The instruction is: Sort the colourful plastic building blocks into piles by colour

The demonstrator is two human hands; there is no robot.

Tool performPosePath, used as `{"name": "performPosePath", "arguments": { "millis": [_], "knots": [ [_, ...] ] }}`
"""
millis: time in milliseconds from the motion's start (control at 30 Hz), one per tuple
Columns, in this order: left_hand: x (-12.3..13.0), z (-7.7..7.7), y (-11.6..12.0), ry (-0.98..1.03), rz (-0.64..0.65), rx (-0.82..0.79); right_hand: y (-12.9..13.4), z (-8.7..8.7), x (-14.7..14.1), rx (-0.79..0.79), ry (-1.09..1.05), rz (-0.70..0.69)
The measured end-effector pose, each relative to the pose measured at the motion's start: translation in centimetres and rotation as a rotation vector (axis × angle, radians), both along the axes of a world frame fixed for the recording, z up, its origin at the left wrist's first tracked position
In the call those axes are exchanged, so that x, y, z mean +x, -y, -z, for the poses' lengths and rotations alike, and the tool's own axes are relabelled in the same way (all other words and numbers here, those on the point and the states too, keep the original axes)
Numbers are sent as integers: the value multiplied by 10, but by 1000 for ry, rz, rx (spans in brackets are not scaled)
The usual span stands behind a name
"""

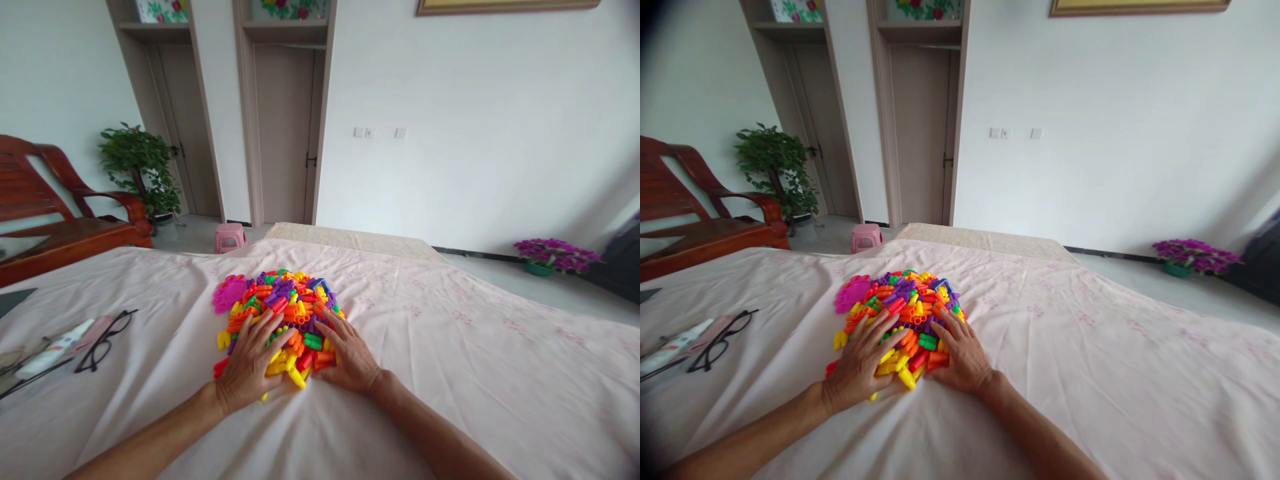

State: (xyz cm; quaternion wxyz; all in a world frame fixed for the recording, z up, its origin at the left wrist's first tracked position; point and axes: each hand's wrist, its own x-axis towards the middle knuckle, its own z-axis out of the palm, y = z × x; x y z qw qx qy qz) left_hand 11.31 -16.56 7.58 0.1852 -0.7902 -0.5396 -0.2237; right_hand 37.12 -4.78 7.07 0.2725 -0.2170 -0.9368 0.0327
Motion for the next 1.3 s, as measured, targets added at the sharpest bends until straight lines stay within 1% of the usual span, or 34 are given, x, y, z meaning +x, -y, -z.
{"name": "performPosePath", "arguments": {
  "millis": [133, 267, 400, 467, 533, 600, 633, 700, 767, 800, 833, 900, 967, 1067, 1133, 1200, 1233, 1300],
  "knots": [
    [-5, -5, -23, 16, -39, 10, -22, -2, -8, 4, -35, -13],
    [-19, -8, -48, 34, 5, -4, -44, 0, -21, 14, -85, -21],
    [-34, -10, -69, 99, -13, -8, -59, 2, -34, 6, -72, 43],
    [-32, -11, -72, 123, -51, -6, -61, 1, -36, 9, -53, 59],
    [-21, -13, -70, 139, -116, 23, -58, 0, -34, 15, -54, 67],
    [-2, -14, -61, 141, -156, 59, -53, -2, -26, 12, -61, 67],
    [9, -14, -55, 133, -132, 72, -49, -2, -21, 6, -56, 60],
    [31, -13, -42, 88, -41, 54, -43, -1, -8, -14, -29, 53],
    [48, -11, -32, 24, 71, 16, -41, 4, 4, -39, -10, 100],
    [52, -10, -29, -1, 104, -5, -42, 7, 10, -56, -11, 142],
    [54, -9, -28, -23, 122, -20, -45, 11, 15, -80, -17, 184],
    [51, -7, -30, -42, 106, -31, -54, 19, 23, -154, -44, 235],
    [40, -6, -37, -29, 43, -14, -65, 26, 29, -257, -93, 231],
    [20, -4, -49, 11, -63, 22, -75, 33, 32, -404, -223, 179],
    [8, -4, -54, 15, -107, 37, -77, 33, 32, -496, -339, 135],
    [-2, -4, -57, 15, -137, 53, -76, 32, 33, -610, -468, 125],
    [-5, -4, -58, 17, -143, 62, -76, 30, 33, -674, -531, 143],
    [-11, -5, -58, 30, -130, 75, -77, 27, 36, -760, -632, 232]
  ]
}}
